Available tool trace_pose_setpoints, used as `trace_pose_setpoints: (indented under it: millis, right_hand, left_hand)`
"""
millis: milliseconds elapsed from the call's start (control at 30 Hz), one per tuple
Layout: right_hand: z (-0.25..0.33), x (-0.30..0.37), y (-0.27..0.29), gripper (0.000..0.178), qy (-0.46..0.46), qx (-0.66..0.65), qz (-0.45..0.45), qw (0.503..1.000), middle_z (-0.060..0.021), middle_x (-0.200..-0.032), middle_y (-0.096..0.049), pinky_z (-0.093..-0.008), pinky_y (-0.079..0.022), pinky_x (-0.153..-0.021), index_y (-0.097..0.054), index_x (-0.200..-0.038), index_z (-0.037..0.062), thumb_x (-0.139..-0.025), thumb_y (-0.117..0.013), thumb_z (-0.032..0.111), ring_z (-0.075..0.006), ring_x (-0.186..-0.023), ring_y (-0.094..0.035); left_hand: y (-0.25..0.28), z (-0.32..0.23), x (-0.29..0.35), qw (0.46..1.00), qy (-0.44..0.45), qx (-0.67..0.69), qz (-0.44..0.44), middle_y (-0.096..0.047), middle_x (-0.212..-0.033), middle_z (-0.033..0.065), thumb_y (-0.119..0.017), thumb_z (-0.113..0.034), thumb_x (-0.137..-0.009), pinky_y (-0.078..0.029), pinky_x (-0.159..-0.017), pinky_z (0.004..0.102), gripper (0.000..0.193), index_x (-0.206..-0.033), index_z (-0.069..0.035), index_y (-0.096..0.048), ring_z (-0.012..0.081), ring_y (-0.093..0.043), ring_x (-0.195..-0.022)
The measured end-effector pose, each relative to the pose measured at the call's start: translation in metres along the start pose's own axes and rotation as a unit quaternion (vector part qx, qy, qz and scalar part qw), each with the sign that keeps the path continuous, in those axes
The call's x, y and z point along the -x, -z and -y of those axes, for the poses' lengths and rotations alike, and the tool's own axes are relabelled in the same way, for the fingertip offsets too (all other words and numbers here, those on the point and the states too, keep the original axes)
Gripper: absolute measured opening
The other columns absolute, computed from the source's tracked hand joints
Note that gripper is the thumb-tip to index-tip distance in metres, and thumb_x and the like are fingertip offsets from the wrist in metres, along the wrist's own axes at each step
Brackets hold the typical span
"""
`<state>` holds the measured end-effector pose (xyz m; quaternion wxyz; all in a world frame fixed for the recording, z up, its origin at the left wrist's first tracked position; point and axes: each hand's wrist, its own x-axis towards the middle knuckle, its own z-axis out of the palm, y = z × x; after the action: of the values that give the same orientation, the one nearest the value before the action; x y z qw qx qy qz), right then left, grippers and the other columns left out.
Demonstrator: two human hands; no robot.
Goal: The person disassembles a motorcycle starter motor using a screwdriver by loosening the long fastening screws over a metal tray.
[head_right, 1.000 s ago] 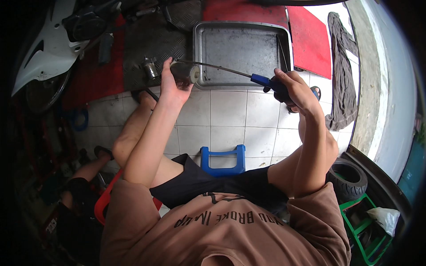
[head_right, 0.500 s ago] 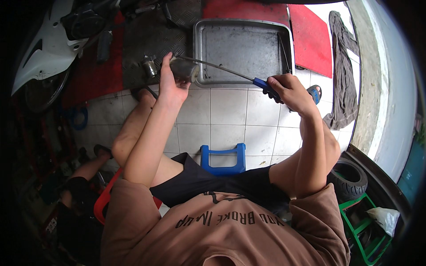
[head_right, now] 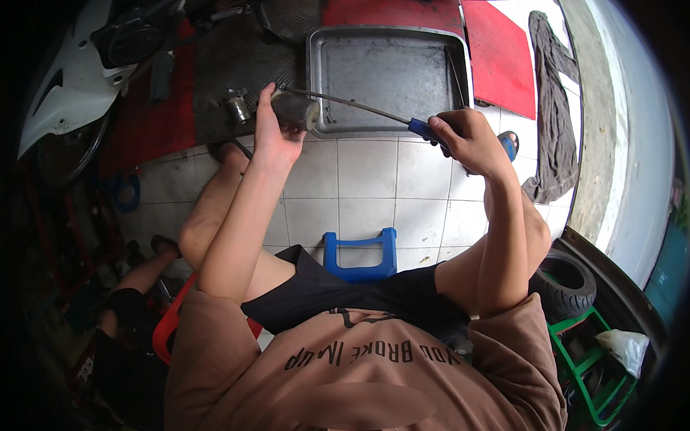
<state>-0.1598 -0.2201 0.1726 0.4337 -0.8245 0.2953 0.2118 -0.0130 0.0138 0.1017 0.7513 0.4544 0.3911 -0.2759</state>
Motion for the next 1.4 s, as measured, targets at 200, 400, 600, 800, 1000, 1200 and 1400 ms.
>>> trace_pose_setpoints:
  millis: [200,400,600,800,1000,1200,1400]
  right_hand:
    - [-0.026,-0.006,-0.006,0.027,0.235,-0.074,-0.099,0.964,-0.0055,-0.066,-0.057,-0.0279,-0.042,-0.051,-0.061,-0.091,-0.0026,-0.086,-0.068,0.023,-0.0094,-0.060,-0.054]
    - [-0.018,-0.003,0.008,0.031,-0.034,0.007,0.041,0.999,-0.0070,-0.063,-0.058,-0.0296,-0.044,-0.053,-0.061,-0.087,-0.0029,-0.094,-0.056,0.027,-0.0120,-0.058,-0.055]
    - [-0.021,0.003,0.007,0.031,0.117,0.054,0.001,0.992,-0.0130,-0.063,-0.058,-0.0328,-0.045,-0.055,-0.061,-0.088,-0.0037,-0.095,-0.052,0.025,-0.0198,-0.055,-0.056]
    - [-0.023,0.007,0.009,0.035,0.173,0.073,0.004,0.982,-0.0120,-0.079,-0.062,-0.0298,-0.047,-0.060,-0.062,-0.104,-0.0004,-0.094,-0.055,0.032,-0.0167,-0.065,-0.059]
    - [-0.030,0.001,0.004,0.031,0.057,0.028,-0.012,0.998,-0.0133,-0.063,-0.056,-0.0339,-0.043,-0.056,-0.063,-0.091,-0.0026,-0.094,-0.054,0.027,-0.0222,-0.056,-0.051]
    - [-0.032,-0.004,0.011,0.028,0.155,0.098,0.008,0.983,-0.0108,-0.070,-0.058,-0.0311,-0.045,-0.061,-0.062,-0.099,0.0001,-0.087,-0.064,0.025,-0.0179,-0.063,-0.056]
    - [-0.026,-0.002,0.007,0.020,0.144,0.068,-0.027,0.987,-0.0172,-0.070,-0.064,-0.0366,-0.046,-0.061,-0.062,-0.097,0.0001,-0.088,-0.062,0.018,-0.0251,-0.061,-0.060]
  left_hand:
    - [-0.006,0.009,0.004,1.000,0.021,-0.011,-0.003,-0.053,-0.104,0.0044,-0.072,-0.047,-0.076,-0.045,-0.086,0.0316,0.052,-0.107,-0.009,-0.056,0.0152,-0.052,-0.095]
    - [-0.004,0.015,0.003,0.999,0.028,-0.019,0.003,-0.050,-0.108,0.0045,-0.072,-0.049,-0.074,-0.045,-0.087,0.0320,0.055,-0.110,-0.010,-0.055,0.0153,-0.051,-0.098]
    - [-0.005,0.022,-0.001,0.999,0.038,-0.028,0.003,-0.049,-0.109,0.0046,-0.072,-0.049,-0.074,-0.044,-0.087,0.0324,0.056,-0.110,-0.011,-0.054,0.0151,-0.048,-0.100]
    - [-0.003,0.022,-0.003,0.998,0.043,-0.038,0.005,-0.049,-0.108,0.0048,-0.072,-0.049,-0.074,-0.045,-0.087,0.0325,0.056,-0.111,-0.010,-0.054,0.0163,-0.048,-0.099]
    - [-0.002,0.023,-0.002,0.998,0.040,-0.042,0.011,-0.049,-0.108,0.0056,-0.072,-0.048,-0.074,-0.045,-0.090,0.0338,0.058,-0.112,-0.009,-0.053,0.0168,-0.049,-0.100]
    - [-0.002,0.025,-0.003,0.998,0.042,-0.047,0.011,-0.049,-0.107,0.0055,-0.073,-0.049,-0.074,-0.046,-0.089,0.0338,0.058,-0.111,-0.009,-0.054,0.0167,-0.049,-0.100]
    - [-0.002,0.027,-0.001,0.998,0.044,-0.051,0.009,-0.050,-0.107,0.0052,-0.072,-0.049,-0.074,-0.045,-0.088,0.0330,0.057,-0.110,-0.009,-0.054,0.0160,-0.050,-0.099]
